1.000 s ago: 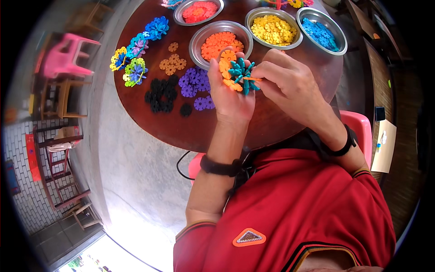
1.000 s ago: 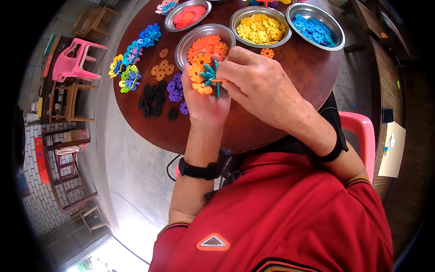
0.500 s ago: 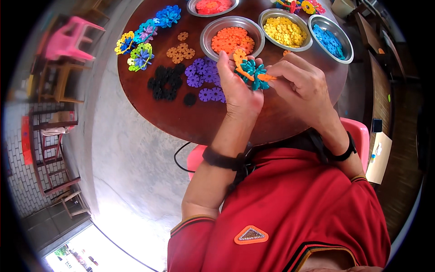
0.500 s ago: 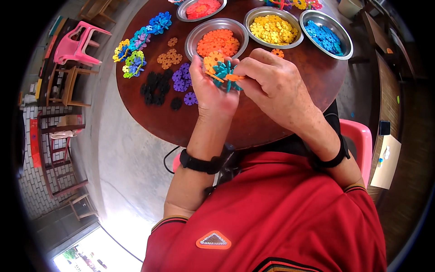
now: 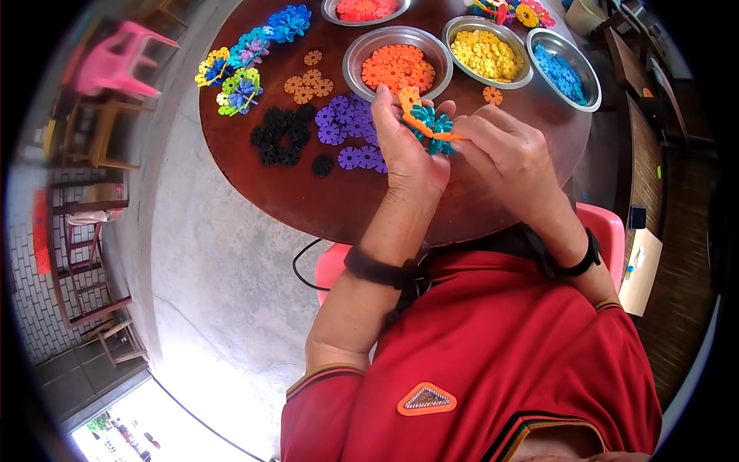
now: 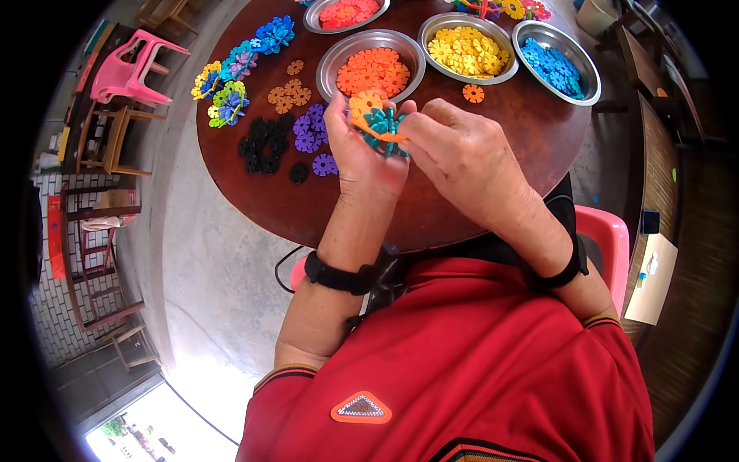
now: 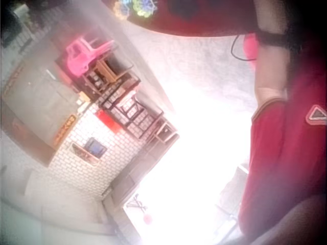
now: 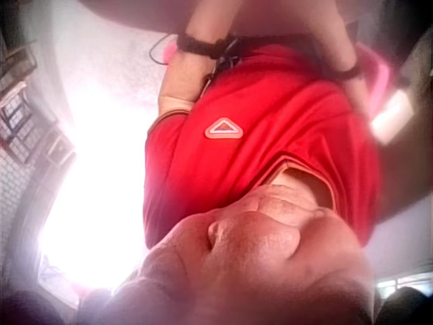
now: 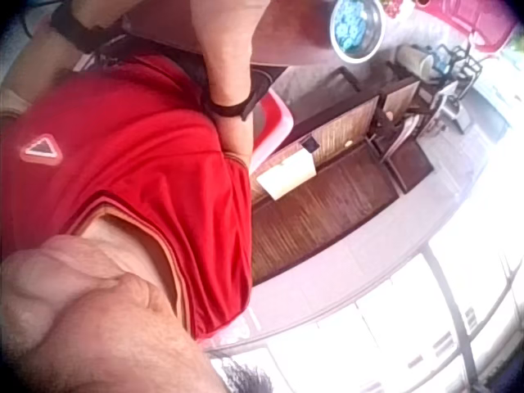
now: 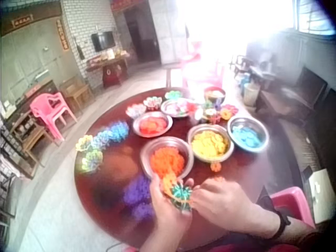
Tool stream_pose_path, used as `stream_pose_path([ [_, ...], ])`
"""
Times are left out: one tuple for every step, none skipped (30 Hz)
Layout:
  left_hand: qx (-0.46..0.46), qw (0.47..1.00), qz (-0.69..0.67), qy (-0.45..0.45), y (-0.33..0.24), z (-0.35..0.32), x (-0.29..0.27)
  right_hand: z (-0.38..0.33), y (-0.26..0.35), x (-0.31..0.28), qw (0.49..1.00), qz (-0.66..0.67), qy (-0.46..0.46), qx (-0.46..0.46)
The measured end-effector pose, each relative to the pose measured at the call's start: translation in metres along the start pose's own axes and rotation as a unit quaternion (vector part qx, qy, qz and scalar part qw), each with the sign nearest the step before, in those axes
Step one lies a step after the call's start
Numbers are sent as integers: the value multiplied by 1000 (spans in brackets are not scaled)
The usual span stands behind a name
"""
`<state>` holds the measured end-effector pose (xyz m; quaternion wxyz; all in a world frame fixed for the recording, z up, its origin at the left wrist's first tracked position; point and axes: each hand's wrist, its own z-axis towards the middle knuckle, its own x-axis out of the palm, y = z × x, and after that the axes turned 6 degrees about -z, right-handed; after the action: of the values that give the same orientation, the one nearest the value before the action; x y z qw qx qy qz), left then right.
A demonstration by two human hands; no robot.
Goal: Assembling a structure from interlocking snowflake-shaped plastic pieces.
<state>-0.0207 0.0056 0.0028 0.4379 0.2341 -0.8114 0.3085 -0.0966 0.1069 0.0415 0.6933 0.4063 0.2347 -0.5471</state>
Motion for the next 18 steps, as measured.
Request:
stream_pose_path([
  [5,1000,5,3,-1,-1,1,-1,1,0,1000,-18,8,-15],
  [6,1000,5,3,-1,-2,1,-2,1,0,1000,-17,8,-16],
  [7,1000,9,-2,-1,-2,1,-2,1,0,999,-35,13,-21],
  [8,1000,14,-8,0,-3,1,-3,1,0,998,-52,18,-26],
  [7,1000,14,-8,0,-4,0,-3,1,0,998,-53,18,-25],
  [19,999,27,-5,0,-4,-2,-3,0,1,997,-60,22,-39],
  [31,999,40,-2,0,-4,-3,-3,-1,1,996,-68,25,-54],
  [31,999,40,-1,1,-3,-4,-4,-2,2,996,-69,24,-53],
  [29,999,35,3,1,-2,-6,-5,-3,5,995,-81,25,-56],
  [27,999,29,7,2,-2,-7,-7,-4,6,994,-93,26,-59],
  [26,999,30,8,2,-1,-7,-7,-4,6,994,-94,26,-58],
  [23,999,26,12,2,-2,-7,-7,-4,6,994,-90,29,-52],
  [19,999,22,15,3,-2,-8,-8,-4,6,995,-85,33,-45],
  [17,999,23,15,3,-2,-8,-7,-3,6,995,-86,32,-43],
  [18,1000,23,10,4,-1,-8,-6,-3,5,995,-77,41,-40],
  [17,1000,23,5,5,-1,-8,-6,-3,3,996,-69,49,-37],
  [15,1000,24,6,5,-1,-8,-6,-3,4,996,-71,49,-35],
  [18,1000,22,2,4,-1,-8,-7,-2,7,996,-68,55,-32],
])
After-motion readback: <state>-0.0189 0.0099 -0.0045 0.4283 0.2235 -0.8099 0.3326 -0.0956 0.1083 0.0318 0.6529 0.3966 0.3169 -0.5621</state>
